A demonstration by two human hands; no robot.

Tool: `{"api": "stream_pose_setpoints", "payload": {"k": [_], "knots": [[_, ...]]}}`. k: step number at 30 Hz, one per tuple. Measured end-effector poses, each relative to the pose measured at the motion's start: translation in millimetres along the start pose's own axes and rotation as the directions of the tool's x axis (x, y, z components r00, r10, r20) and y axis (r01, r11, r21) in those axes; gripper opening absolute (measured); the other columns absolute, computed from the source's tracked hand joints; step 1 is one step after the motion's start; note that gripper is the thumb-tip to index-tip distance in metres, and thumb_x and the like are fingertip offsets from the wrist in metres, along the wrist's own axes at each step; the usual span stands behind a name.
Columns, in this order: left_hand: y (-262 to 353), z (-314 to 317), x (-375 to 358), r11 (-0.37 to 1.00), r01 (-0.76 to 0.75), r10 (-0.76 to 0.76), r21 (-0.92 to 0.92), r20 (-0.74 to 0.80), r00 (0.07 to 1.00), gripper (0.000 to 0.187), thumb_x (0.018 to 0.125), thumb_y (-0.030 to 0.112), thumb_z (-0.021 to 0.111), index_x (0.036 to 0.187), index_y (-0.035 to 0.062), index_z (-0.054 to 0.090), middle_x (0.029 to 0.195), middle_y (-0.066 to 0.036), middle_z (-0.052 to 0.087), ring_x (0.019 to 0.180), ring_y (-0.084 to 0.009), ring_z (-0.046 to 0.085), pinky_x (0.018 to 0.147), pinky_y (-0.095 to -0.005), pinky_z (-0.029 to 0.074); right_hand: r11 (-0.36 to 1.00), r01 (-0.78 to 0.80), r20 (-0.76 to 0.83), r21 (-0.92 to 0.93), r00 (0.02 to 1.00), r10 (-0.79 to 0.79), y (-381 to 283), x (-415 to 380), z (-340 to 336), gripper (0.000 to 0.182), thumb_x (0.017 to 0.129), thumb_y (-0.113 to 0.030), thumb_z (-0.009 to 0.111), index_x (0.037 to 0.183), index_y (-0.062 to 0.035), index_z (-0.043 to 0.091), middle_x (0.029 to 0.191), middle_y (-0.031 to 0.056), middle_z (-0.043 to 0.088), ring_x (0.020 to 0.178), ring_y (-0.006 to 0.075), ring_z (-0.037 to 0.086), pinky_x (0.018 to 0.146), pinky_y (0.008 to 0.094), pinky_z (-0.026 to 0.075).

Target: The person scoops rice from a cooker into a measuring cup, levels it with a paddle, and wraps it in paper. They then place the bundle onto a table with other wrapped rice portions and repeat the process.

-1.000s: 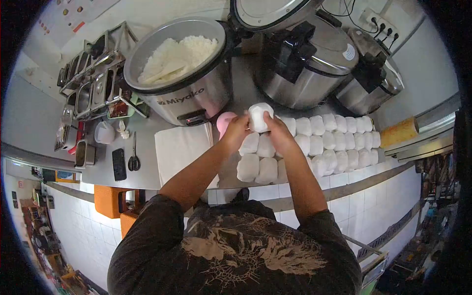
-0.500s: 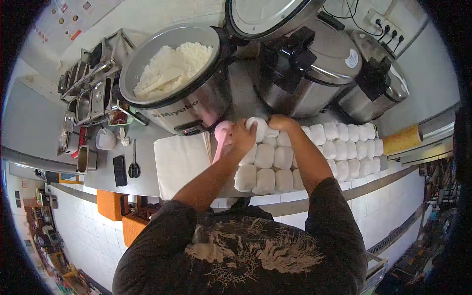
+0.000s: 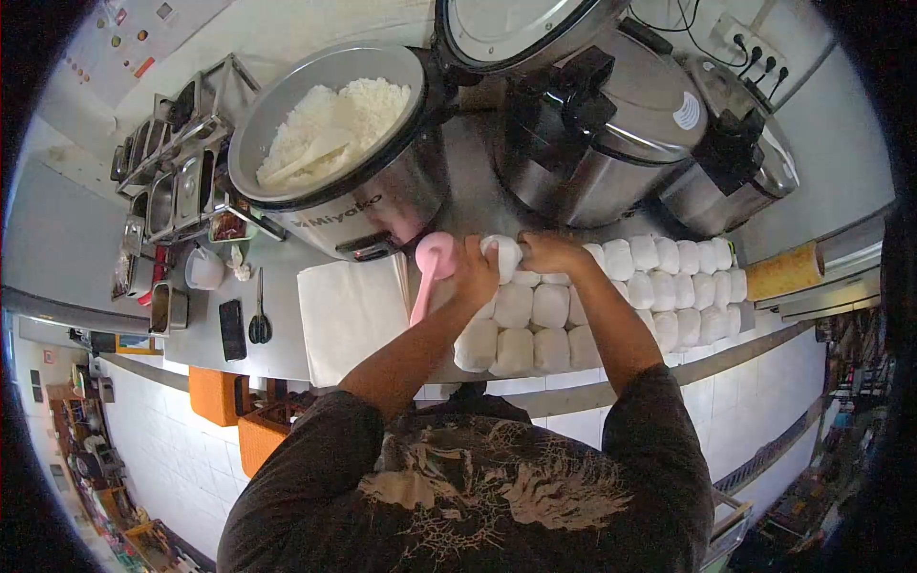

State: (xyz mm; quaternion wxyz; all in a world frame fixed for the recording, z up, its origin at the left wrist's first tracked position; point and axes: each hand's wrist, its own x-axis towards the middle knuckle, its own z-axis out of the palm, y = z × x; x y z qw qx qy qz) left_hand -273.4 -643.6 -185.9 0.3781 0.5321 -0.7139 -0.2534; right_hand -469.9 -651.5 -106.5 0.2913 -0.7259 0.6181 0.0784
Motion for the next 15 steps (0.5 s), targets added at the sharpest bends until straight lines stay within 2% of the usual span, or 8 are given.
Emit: {"api": "stream_pose_setpoints", "payload": {"k": [2, 5, 8, 10, 13, 15], "knots": [[13, -8, -6, 0.997, 0.078, -0.081, 0.029, 0.105, 0.991, 0.047, 0.099, 0.031, 0.056, 0.127, -0.0051, 0.044, 0.113, -0.032, 0.058, 0.107, -0.0487, 0.057, 0.092, -0.0536, 0.046, 1.000, -0.009, -0.036, 0.013, 0.999, 0.009, 4, -1, 6, 0.080, 0.074, -0.048, 0.074, 0.137, -0.0049, 0.053, 0.131, 0.0221, 0.061, 0.120, 0.0371, 0.059, 0.105, 0.0412, 0.044], [-12, 11, 0, 0.996, -0.020, 0.021, -0.083, 0.014, 1.000, 0.048, 0.098, 0.034, 0.057, 0.128, -0.0034, 0.047, 0.115, -0.030, 0.059, 0.110, -0.0463, 0.056, 0.095, -0.0520, 0.045, 0.990, 0.035, -0.033, 0.137, 0.999, -0.031, 25, 9, 16, 0.078, 0.074, -0.044, 0.073, 0.138, -0.0041, 0.052, 0.133, 0.0209, 0.060, 0.123, 0.0356, 0.057, 0.106, 0.0412, 0.043], [-5, -10, 16, 0.986, 0.126, -0.111, -0.108, 0.139, 0.984, 0.053, 0.097, 0.038, 0.060, 0.130, -0.0023, 0.049, 0.120, -0.029, 0.059, 0.113, -0.0451, 0.057, 0.097, -0.0516, 0.045, 0.965, 0.057, 0.044, 0.256, 0.997, -0.070, 24, 7, -1, 0.077, 0.075, -0.039, 0.072, 0.140, -0.0039, 0.051, 0.138, 0.0197, 0.057, 0.127, 0.0331, 0.055, 0.108, 0.0400, 0.041], [18, -30, 20, 0.981, 0.162, -0.135, -0.109, 0.215, 0.967, 0.056, 0.096, 0.040, 0.062, 0.131, -0.0023, 0.050, 0.123, -0.029, 0.059, 0.115, -0.0434, 0.057, 0.099, -0.0501, 0.044, 0.933, 0.045, 0.084, 0.358, 0.993, -0.080, 20, 5, -10, 0.078, 0.075, -0.037, 0.071, 0.142, -0.0037, 0.049, 0.142, 0.0190, 0.055, 0.130, 0.0313, 0.052, 0.109, 0.0391, 0.040], [20, -32, 21, 0.978, 0.181, -0.146, -0.103, 0.284, 0.948, 0.060, 0.095, 0.042, 0.063, 0.133, -0.0030, 0.049, 0.124, -0.028, 0.060, 0.117, -0.0411, 0.058, 0.102, -0.0471, 0.044, 0.891, 0.052, 0.076, 0.451, 0.992, -0.096, 22, 7, -6, 0.079, 0.074, -0.034, 0.071, 0.143, -0.0045, 0.048, 0.142, 0.0188, 0.054, 0.132, 0.0309, 0.051, 0.110, 0.0382, 0.040], [2, -20, 23, 0.972, 0.197, -0.155, -0.131, 0.274, 0.949, 0.062, 0.094, 0.043, 0.064, 0.133, -0.0034, 0.049, 0.123, -0.027, 0.061, 0.117, -0.0397, 0.058, 0.102, -0.0453, 0.044, 0.912, 0.137, -0.002, 0.388, 0.989, -0.147, 27, 8, -2, 0.081, 0.074, -0.036, 0.073, 0.145, -0.0059, 0.047, 0.141, 0.0187, 0.055, 0.132, 0.0312, 0.051, 0.110, 0.0384, 0.040]]}}
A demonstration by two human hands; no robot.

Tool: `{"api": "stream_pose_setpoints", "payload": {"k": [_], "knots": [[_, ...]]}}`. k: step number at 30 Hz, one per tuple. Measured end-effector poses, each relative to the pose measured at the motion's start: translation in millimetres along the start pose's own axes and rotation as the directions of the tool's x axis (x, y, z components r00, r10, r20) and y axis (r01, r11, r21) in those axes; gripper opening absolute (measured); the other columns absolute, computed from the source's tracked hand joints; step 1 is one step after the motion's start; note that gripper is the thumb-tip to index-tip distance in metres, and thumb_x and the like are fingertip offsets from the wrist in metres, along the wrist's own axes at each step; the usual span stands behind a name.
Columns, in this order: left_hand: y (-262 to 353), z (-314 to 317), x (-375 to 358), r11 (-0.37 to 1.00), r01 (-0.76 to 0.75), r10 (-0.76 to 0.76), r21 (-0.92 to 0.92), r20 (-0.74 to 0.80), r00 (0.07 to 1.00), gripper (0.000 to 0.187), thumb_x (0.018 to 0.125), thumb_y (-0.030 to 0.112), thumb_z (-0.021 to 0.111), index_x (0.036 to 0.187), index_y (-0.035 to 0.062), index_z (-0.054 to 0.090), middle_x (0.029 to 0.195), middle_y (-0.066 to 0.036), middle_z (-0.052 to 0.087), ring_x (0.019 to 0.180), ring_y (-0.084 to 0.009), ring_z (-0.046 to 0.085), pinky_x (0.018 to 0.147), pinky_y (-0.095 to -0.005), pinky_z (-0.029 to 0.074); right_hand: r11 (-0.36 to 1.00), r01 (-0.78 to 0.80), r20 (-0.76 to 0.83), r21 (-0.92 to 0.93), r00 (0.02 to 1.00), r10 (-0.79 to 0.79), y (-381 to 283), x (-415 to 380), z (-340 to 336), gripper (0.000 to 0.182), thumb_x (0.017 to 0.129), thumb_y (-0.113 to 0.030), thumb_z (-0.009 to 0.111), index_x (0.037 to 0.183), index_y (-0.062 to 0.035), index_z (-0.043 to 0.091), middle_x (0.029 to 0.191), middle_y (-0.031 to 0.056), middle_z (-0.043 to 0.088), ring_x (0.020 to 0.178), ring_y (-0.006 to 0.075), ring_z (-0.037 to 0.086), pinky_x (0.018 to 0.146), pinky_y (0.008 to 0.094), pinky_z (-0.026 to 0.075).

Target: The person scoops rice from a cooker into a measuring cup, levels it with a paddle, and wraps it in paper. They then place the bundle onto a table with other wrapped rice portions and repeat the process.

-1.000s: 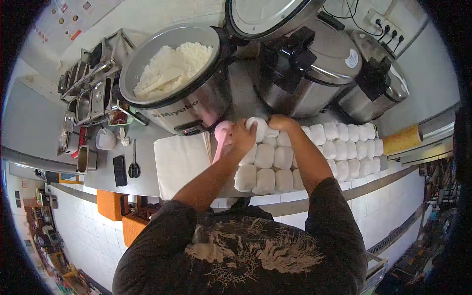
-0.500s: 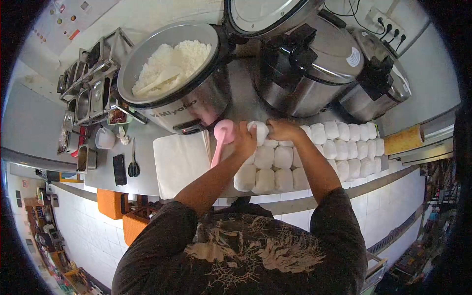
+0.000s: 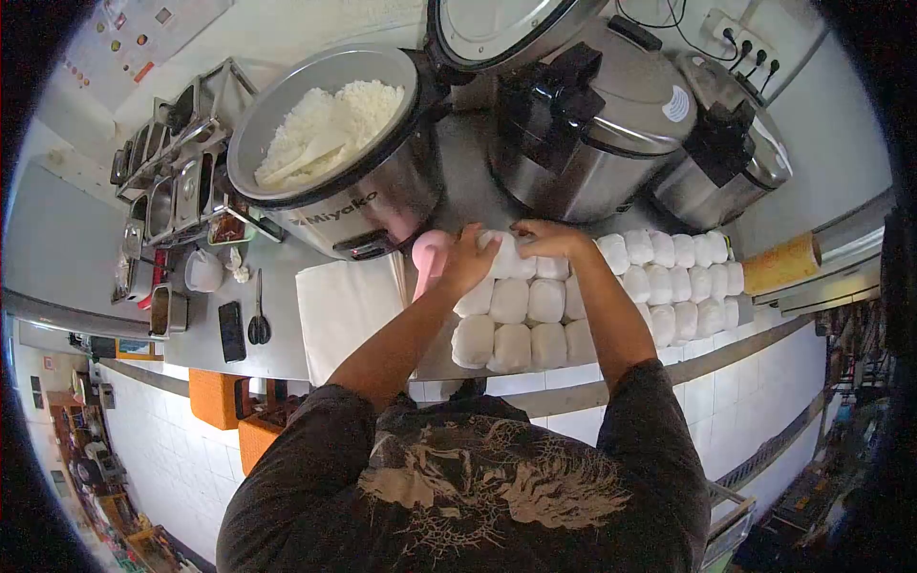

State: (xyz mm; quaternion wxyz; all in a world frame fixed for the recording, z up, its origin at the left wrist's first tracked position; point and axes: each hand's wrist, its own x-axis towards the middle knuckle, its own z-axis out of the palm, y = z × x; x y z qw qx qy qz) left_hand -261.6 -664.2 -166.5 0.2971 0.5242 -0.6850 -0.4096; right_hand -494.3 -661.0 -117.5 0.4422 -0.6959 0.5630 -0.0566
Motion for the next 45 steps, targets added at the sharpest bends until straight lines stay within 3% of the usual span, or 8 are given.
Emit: {"api": "stream_pose_setpoints", "payload": {"k": [5, 8, 14, 19, 23, 26, 35, 45], "knots": [[-14, -11, -6, 0.985, 0.011, 0.007, -0.173, 0.103, 0.995, 0.067, 0.091, 0.046, 0.068, 0.131, -0.0054, 0.051, 0.122, -0.025, 0.062, 0.118, -0.0365, 0.059, 0.102, -0.0430, 0.045, 0.992, 0.091, -0.032, -0.091, 0.995, -0.094, -22, -17, 3, 0.081, 0.079, -0.047, 0.076, 0.145, -0.0107, 0.048, 0.142, 0.0178, 0.054, 0.132, 0.0316, 0.050, 0.111, 0.0390, 0.039], [11, -31, -19, 0.991, -0.118, 0.100, 0.062, 0.240, 0.966, 0.071, 0.088, 0.047, 0.071, 0.129, -0.0067, 0.052, 0.122, -0.026, 0.062, 0.118, -0.0347, 0.059, 0.102, -0.0426, 0.045, 0.984, 0.153, -0.030, -0.091, 0.987, -0.156, -16, -9, 14, 0.078, 0.081, -0.051, 0.075, 0.144, -0.0125, 0.050, 0.145, 0.0171, 0.052, 0.134, 0.0316, 0.049, 0.112, 0.0388, 0.038], [22, -23, -22, 0.977, -0.011, -0.004, 0.214, 0.068, 0.998, 0.070, 0.084, 0.047, 0.074, 0.130, -0.0023, 0.056, 0.118, -0.023, 0.065, 0.111, -0.0333, 0.063, 0.096, -0.0418, 0.048, 0.980, 0.032, -0.099, -0.197, 0.994, -0.052, -28, -18, 20, 0.083, 0.083, -0.054, 0.073, 0.146, -0.0074, 0.048, 0.144, 0.0203, 0.052, 0.135, 0.0340, 0.048, 0.111, 0.0390, 0.038], [6, -6, -18, 0.977, -0.162, 0.176, 0.141, -0.097, 0.980, 0.081, 0.081, 0.048, 0.077, 0.137, -0.0013, 0.047, 0.123, -0.024, 0.061, 0.116, -0.0368, 0.060, 0.098, -0.0446, 0.048, 0.992, -0.002, -0.143, -0.124, 0.990, -0.016, -8, -9, 19, 0.088, 0.077, -0.063, 0.071, 0.142, -0.0060, 0.052, 0.139, 0.0213, 0.056, 0.128, 0.0348, 0.054, 0.106, 0.0370, 0.043], [6, -18, -16, 0.946, -0.258, 0.222, 0.196, 0.185, 0.957, 0.086, 0.079, 0.047, 0.080, 0.139, -0.0018, 0.043, 0.124, -0.025, 0.060, 0.116, -0.0371, 0.060, 0.099, -0.0452, 0.048, 0.950, -0.065, -0.082, -0.307, 0.996, 0.042, -34, -30, 13, 0.079, 0.078, -0.047, 0.079, 0.138, -0.0039, 0.051, 0.140, 0.0217, 0.055, 0.131, 0.0352, 0.052, 0.109, 0.0415, 0.041], [1, -14, -10, 0.964, -0.197, 0.168, 0.176, 0.167, 0.971, 0.083, 0.078, 0.047, 0.081, 0.137, 0.0003, 0.044, 0.124, -0.025, 0.060, 0.117, -0.0378, 0.060, 0.099, -0.0462, 0.048, 0.954, -0.102, -0.152, -0.280, 0.987, 0.060, -39, -39, 23, 0.074, 0.072, -0.038, 0.085, 0.132, -0.0095, 0.051, 0.131, 0.0181, 0.060, 0.127, 0.0356, 0.054, 0.106, 0.0422, 0.042], [40, -36, -27, 0.958, -0.180, 0.147, 0.223, 0.156, 0.977, 0.090, 0.070, 0.046, 0.086, 0.140, 0.0071, 0.045, 0.128, -0.026, 0.057, 0.122, -0.0426, 0.054, 0.102, -0.0488, 0.044, 0.946, -0.134, -0.095, -0.295, 0.989, 0.111, -39, -25, 18, 0.102, 0.064, -0.061, 0.081, 0.145, -0.0114, 0.044, 0.147, 0.0167, 0.049, 0.142, 0.0376, 0.038, 0.114, 0.0729, 0.009], [1, -24, 0, 0.982, -0.158, 0.119, 0.099, 0.319, 0.940, 0.110, 0.061, 0.044, 0.091, 0.148, 0.0092, 0.034, 0.139, -0.029, 0.046, 0.130, -0.0421, 0.047, 0.108, -0.0496, 0.040, 0.915, -0.220, 0.010, -0.337, 0.971, 0.237, -55, -27, 21, 0.120, 0.055, -0.062, 0.086, 0.150, -0.0092, 0.037, 0.154, 0.0192, 0.041, 0.144, 0.0389, 0.036, 0.113, 0.0729, 0.007]]}}
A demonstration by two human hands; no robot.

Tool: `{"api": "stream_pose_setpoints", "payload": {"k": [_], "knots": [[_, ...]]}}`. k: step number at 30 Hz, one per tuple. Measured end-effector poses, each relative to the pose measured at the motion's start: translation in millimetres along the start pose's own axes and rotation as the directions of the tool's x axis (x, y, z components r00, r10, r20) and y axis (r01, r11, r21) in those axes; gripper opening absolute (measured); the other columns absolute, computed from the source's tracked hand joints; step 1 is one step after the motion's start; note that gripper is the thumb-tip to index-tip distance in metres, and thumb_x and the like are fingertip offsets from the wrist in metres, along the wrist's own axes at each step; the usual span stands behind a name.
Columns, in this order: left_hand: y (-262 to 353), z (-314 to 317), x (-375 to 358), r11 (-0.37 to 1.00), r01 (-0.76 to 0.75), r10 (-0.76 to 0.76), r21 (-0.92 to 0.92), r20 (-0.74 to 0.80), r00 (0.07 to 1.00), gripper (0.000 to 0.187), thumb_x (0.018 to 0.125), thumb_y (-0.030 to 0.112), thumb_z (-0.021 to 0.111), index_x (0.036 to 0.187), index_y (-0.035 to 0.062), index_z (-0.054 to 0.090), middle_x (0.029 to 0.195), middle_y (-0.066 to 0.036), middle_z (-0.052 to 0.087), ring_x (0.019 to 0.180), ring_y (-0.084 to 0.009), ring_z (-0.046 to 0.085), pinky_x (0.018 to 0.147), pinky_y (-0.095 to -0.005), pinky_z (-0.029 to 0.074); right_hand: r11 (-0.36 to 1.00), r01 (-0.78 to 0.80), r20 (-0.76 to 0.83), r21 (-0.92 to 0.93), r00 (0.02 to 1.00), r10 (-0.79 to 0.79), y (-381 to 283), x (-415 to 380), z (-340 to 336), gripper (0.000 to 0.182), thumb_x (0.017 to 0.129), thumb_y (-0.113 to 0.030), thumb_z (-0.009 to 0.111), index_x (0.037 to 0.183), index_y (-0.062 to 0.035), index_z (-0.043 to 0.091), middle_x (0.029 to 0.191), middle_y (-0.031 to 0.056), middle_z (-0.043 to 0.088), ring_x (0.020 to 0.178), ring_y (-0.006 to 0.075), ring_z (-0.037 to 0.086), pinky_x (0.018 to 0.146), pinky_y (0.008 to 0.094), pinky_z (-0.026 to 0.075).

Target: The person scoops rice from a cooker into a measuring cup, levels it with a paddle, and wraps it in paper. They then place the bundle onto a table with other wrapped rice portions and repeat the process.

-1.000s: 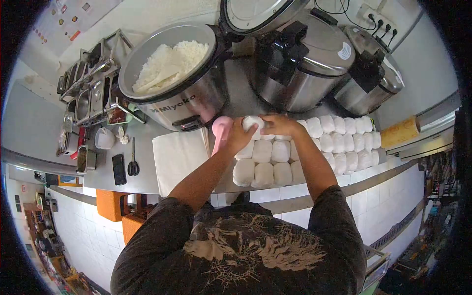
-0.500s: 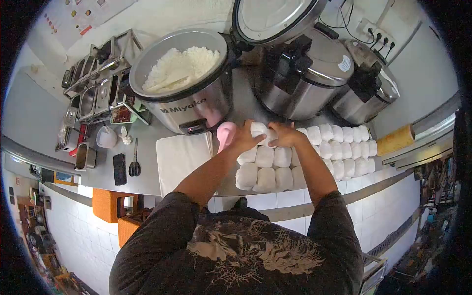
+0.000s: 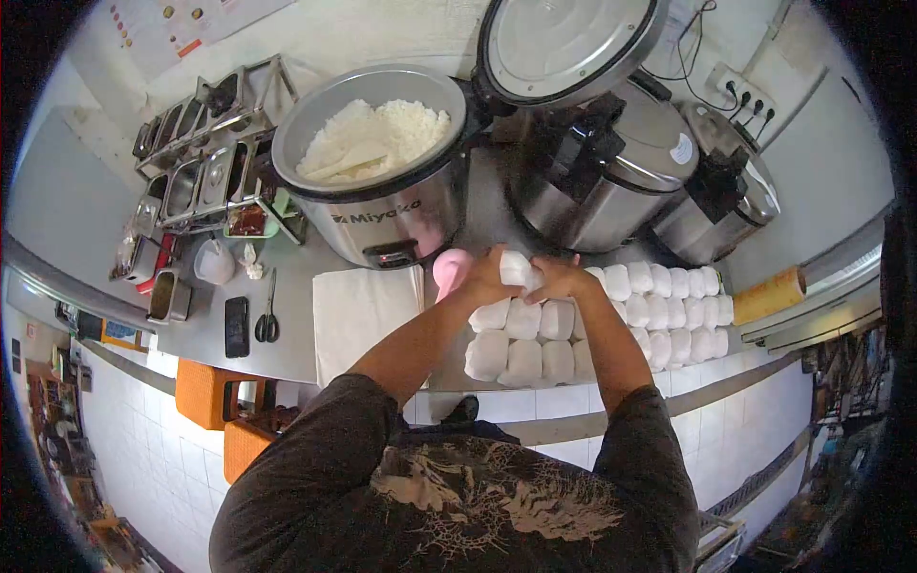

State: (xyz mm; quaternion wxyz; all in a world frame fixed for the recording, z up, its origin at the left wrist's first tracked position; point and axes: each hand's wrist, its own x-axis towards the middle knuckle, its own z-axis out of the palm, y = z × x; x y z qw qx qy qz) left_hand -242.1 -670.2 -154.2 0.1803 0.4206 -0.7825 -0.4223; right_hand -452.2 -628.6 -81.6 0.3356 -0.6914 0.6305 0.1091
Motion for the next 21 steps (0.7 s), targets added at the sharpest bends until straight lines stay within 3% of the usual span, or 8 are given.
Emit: {"api": "stream_pose_setpoints", "payload": {"k": [7, 12, 13, 14, 15, 16, 18, 21], "knots": [[27, -14, -22, 0.997, -0.023, 0.041, 0.077, -0.244, 0.969, 0.111, 0.071, 0.049, 0.086, 0.153, 0.0049, 0.026, 0.144, -0.024, 0.047, 0.132, -0.0388, 0.048, 0.110, -0.0468, 0.038, 0.994, 0.093, -0.233, 0.065, 0.970, -0.075, 26, 28, 5, 0.132, 0.049, -0.058, 0.090, 0.155, -0.0057, 0.030, 0.160, 0.0198, 0.030, 0.148, 0.0364, 0.028, 0.114, 0.0717, 0.002], [39, -69, -80, 0.937, -0.349, 0.315, -0.022, -0.385, 0.868, 0.059, 0.087, 0.026, 0.076, 0.136, 0.0024, 0.052, 0.135, -0.019, 0.056, 0.116, -0.0312, 0.060, 0.097, -0.0412, 0.049, 0.909, 0.354, -0.590, 0.221, 0.790, -0.164, -49, -26, -21, 0.085, 0.069, -0.038, 0.087, 0.138, -0.0056, 0.052, 0.133, 0.0197, 0.059, 0.123, 0.0351, 0.057, 0.105, 0.0460, 0.043], [43, -96, -98, 0.922, -0.386, 0.341, -0.043, -0.388, 0.857, 0.053, 0.087, 0.021, 0.076, 0.133, 0.0031, 0.055, 0.133, -0.018, 0.058, 0.110, -0.0296, 0.064, 0.092, -0.0394, 0.052, 0.878, 0.463, -0.695, 0.126, 0.672, -0.255, -84, -39, -16, 0.060, 0.077, -0.025, 0.084, 0.128, -0.0044, 0.060, 0.107, 0.0162, 0.067, 0.099, 0.0245, 0.065, 0.087, 0.0373, 0.052], [48, -132, -109, 0.870, -0.450, 0.489, 0.202, -0.474, 0.733, 0.036, 0.087, 0.012, 0.074, 0.121, 0.0045, 0.063, 0.123, -0.016, 0.064, 0.102, -0.0295, 0.067, 0.086, -0.0386, 0.055, 0.797, 0.536, -0.632, 0.277, 0.727, -0.269, -110, -35, 4, 0.056, 0.079, -0.025, 0.083, 0.125, -0.0045, 0.061, 0.104, 0.0162, 0.068, 0.098, 0.0238, 0.065, 0.085, 0.0368, 0.053], [59, -165, -119, 0.932, -0.345, 0.343, 0.113, -0.588, 0.733, 0.023, 0.087, 0.004, 0.071, 0.109, 0.0064, 0.067, 0.109, -0.015, 0.070, 0.096, -0.0278, 0.068, 0.083, -0.0363, 0.055, 0.696, 0.577, -0.563, 0.427, 0.772, -0.295, -135, -31, 25, 0.051, 0.080, -0.024, 0.082, 0.123, -0.0046, 0.062, 0.101, 0.0161, 0.068, 0.096, 0.0231, 0.066, 0.084, 0.0364, 0.053], [66, -210, -119, 0.865, -0.367, 0.501, 0.342, -0.635, 0.588, 0.032, 0.079, 0.002, 0.072, 0.110, 0.0076, 0.066, 0.100, -0.013, 0.067, 0.094, -0.0326, 0.066, 0.081, -0.0399, 0.053, 0.727, 0.488, -0.431, 0.483, 0.855, -0.288, -169, -33, 40, 0.046, 0.083, -0.028, 0.079, 0.118, -0.0033, 0.063, 0.096, 0.0183, 0.068, 0.095, 0.0276, 0.067, 0.085, 0.0400, 0.053], [88, -286, -109, 0.896, -0.165, 0.432, 0.413, -0.722, 0.540, 0.018, 0.085, 0.004, 0.062, 0.103, 0.0032, 0.066, 0.102, -0.017, 0.068, 0.095, -0.0367, 0.065, 0.080, -0.0465, 0.052, 0.917, 0.349, -0.474, 0.191, 0.851, -0.226, -207, -5, 91, 0.050, 0.084, -0.034, 0.074, 0.117, 0.0001, 0.059, 0.113, 0.0270, 0.064, 0.106, 0.0412, 0.062, 0.089, 0.0486, 0.052], [72, -379, -64, 0.746, -0.111, 0.483, 0.657, -0.418, 0.770, 0.017, 0.087, 0.013, 0.062, 0.099, 0.0027, 0.069, 0.099, -0.018, 0.070, 0.093, -0.0382, 0.067, 0.082, -0.0468, 0.052, 0.991, 0.089, -0.607, 0.100, 0.795, -0.010, -226, 41, 134, 0.052, 0.086, -0.033, 0.071, 0.118, 0.0051, 0.056, 0.113, 0.0323, 0.061, 0.107, 0.0453, 0.060, 0.090, 0.0504, 0.051]]}}
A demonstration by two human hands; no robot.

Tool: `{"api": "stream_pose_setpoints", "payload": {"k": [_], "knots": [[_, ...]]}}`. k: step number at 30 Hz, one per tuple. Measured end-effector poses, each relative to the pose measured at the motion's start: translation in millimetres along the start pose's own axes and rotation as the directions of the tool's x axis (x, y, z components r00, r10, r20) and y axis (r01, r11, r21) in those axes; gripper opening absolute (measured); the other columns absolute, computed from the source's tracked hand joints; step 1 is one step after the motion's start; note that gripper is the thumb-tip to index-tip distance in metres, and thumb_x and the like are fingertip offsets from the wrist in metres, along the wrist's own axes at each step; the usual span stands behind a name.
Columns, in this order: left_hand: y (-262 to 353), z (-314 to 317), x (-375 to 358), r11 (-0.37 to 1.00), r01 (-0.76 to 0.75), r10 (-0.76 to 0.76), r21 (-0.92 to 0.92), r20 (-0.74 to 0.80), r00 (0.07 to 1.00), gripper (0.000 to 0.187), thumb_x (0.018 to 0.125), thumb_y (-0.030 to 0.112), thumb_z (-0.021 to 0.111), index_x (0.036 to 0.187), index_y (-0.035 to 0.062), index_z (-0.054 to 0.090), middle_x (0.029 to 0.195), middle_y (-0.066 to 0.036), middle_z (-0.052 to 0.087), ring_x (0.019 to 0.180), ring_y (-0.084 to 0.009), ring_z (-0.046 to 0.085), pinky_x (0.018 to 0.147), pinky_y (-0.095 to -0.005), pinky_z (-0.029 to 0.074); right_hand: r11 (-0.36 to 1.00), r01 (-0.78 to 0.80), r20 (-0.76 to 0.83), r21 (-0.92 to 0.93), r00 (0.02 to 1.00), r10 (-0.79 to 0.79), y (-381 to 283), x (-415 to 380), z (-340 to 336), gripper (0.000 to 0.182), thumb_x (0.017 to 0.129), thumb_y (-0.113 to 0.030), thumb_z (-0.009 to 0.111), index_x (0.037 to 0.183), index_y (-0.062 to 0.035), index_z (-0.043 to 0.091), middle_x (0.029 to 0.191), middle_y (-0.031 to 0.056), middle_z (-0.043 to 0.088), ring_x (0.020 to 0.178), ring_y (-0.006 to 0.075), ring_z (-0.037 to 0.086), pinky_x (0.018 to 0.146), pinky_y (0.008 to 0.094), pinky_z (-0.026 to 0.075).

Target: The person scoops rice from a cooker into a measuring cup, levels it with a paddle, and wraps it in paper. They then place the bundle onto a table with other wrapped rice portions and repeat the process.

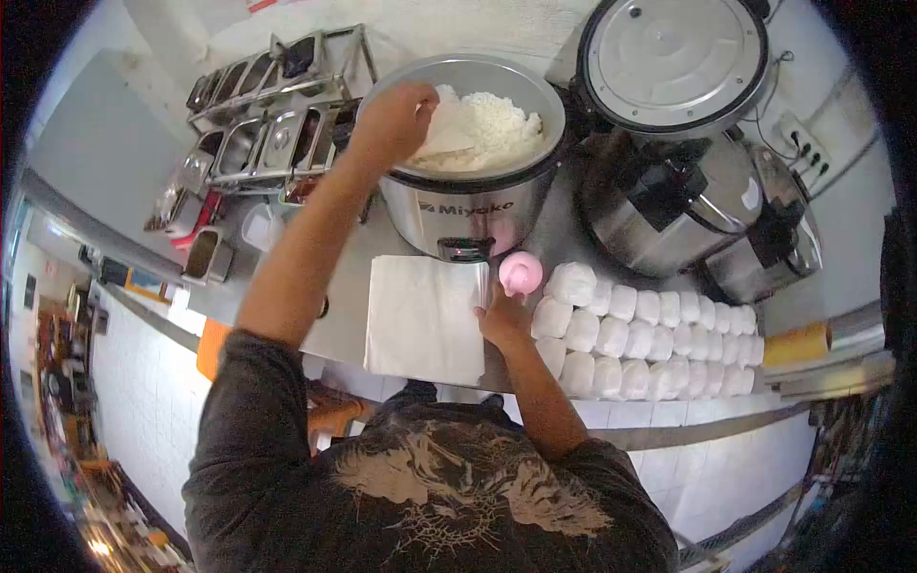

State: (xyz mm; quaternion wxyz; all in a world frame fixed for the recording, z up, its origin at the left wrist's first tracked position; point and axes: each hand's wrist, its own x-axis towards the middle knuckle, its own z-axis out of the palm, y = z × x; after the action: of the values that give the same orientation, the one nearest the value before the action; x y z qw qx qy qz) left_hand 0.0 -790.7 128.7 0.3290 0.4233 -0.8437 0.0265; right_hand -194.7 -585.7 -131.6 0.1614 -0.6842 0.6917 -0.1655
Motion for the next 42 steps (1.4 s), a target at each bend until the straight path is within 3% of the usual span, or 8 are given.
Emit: {"api": "stream_pose_setpoints", "payload": {"k": [5, 13, 21, 25, 27, 31, 39, 42], "knots": [[-73, 53, 54, 0.922, -0.351, 0.131, 0.162, 0.723, 0.678, 0.022, 0.078, 0.018, 0.070, 0.092, 0.0013, 0.073, 0.097, -0.019, 0.072, 0.090, -0.0379, 0.069, 0.081, -0.0467, 0.054, 0.979, -0.178, -0.025, -0.095, 0.984, 0.176, 18, 14, 58, 0.042, 0.086, -0.029, 0.068, 0.112, 0.0032, 0.061, 0.111, 0.0219, 0.066, 0.106, 0.0436, 0.060, 0.094, 0.0503, 0.049], [-140, 178, 87, 0.679, -0.712, 0.109, 0.180, 0.934, 0.340, 0.045, 0.067, 0.039, 0.085, 0.089, 0.0010, 0.077, 0.093, -0.020, 0.072, 0.090, -0.0376, 0.069, 0.087, -0.0469, 0.053, 0.851, 0.000, -0.318, 0.525, 0.928, 0.196, -36, -68, -54, 0.030, 0.090, -0.003, 0.056, 0.120, -0.0051, 0.055, 0.099, 0.0215, 0.066, 0.087, 0.0358, 0.067, 0.078, 0.0430, 0.053], [-70, 134, 89, 0.701, -0.634, -0.013, 0.328, 0.894, 0.447, 0.023, 0.073, 0.019, 0.075, 0.087, -0.0001, 0.075, 0.096, -0.022, 0.072, 0.093, -0.0363, 0.071, 0.083, -0.0472, 0.057, 0.749, -0.030, -0.300, 0.662, 0.905, 0.301, -41, -121, -97, 0.059, 0.086, 0.006, 0.054, 0.140, -0.0049, 0.035, 0.116, 0.0204, 0.056, 0.101, 0.0331, 0.061, 0.087, 0.0415, 0.051], [-94, 105, 101, 0.874, -0.308, 0.025, 0.377, 0.597, 0.802, 0.017, 0.084, 0.009, 0.059, 0.092, -0.0008, 0.071, 0.100, -0.026, 0.070, 0.095, -0.0396, 0.069, 0.083, -0.0491, 0.056, 0.814, 0.089, -0.413, 0.574, 0.890, 0.194, -54, -110, -160, 0.075, 0.085, 0.006, 0.056, 0.147, -0.0003, 0.016, 0.126, 0.0232, 0.044, 0.112, 0.0335, 0.056, 0.085, 0.0391, 0.053], [-87, 60, 92, 0.967, -0.095, 0.006, 0.235, 0.353, 0.936, 0.018, 0.088, 0.007, 0.053, 0.095, -0.0015, 0.068, 0.102, -0.028, 0.069, 0.097, -0.0424, 0.068, 0.084, -0.0506, 0.054, 0.771, 0.153, -0.426, 0.618, 0.889, 0.165, -62, -92, -195, 0.064, 0.086, 0.006, 0.058, 0.144, -0.0002, 0.032, 0.122, 0.0204, 0.051, 0.109, 0.0288, 0.059, 0.083, 0.0368, 0.053], [-110, -7, 47, 0.990, -0.039, 0.013, 0.137, 0.186, 0.983, 0.017, 0.094, 0.011, 0.053, 0.098, -0.0029, 0.061, 0.098, -0.030, 0.066, 0.095, -0.0469, 0.063, 0.081, -0.0549, 0.049, 0.965, 0.261, -0.512, 0.023, 0.832, -0.213, -82, -12, -257, 0.051, 0.090, -0.007, 0.061, 0.139, -0.0034, 0.047, 0.114, 0.0237, 0.062, 0.099, 0.0410, 0.064, 0.084, 0.0478, 0.052], [-91, -39, -107, 0.881, 0.410, -0.423, -0.238, -0.005, 0.906, 0.024, 0.101, 0.019, 0.051, 0.103, -0.0041, 0.056, 0.100, -0.028, 0.061, 0.097, -0.0472, 0.059, 0.083, -0.0543, 0.045, 0.777, -0.050, -0.171, -0.627, 0.983, -0.074, -119, 257, -256, 0.027, 0.095, -0.015, 0.048, 0.114, -0.0013, 0.060, 0.104, 0.0183, 0.068, 0.091, 0.0351, 0.071, 0.078, 0.0487, 0.056], [-74, -21, -134, 0.753, 0.470, -0.514, -0.460, 0.034, 0.857, 0.027, 0.103, 0.020, 0.048, 0.114, -0.0027, 0.056, 0.102, -0.028, 0.063, 0.096, -0.0475, 0.062, 0.081, -0.0519, 0.047, 0.747, 0.151, 0.118, -0.647, 0.988, -0.098, -124, 297, -227, 0.029, 0.097, -0.019, 0.048, 0.114, -0.0019, 0.064, 0.103, 0.0186, 0.070, 0.097, 0.0332, 0.070, 0.080, 0.0491, 0.056]]}}
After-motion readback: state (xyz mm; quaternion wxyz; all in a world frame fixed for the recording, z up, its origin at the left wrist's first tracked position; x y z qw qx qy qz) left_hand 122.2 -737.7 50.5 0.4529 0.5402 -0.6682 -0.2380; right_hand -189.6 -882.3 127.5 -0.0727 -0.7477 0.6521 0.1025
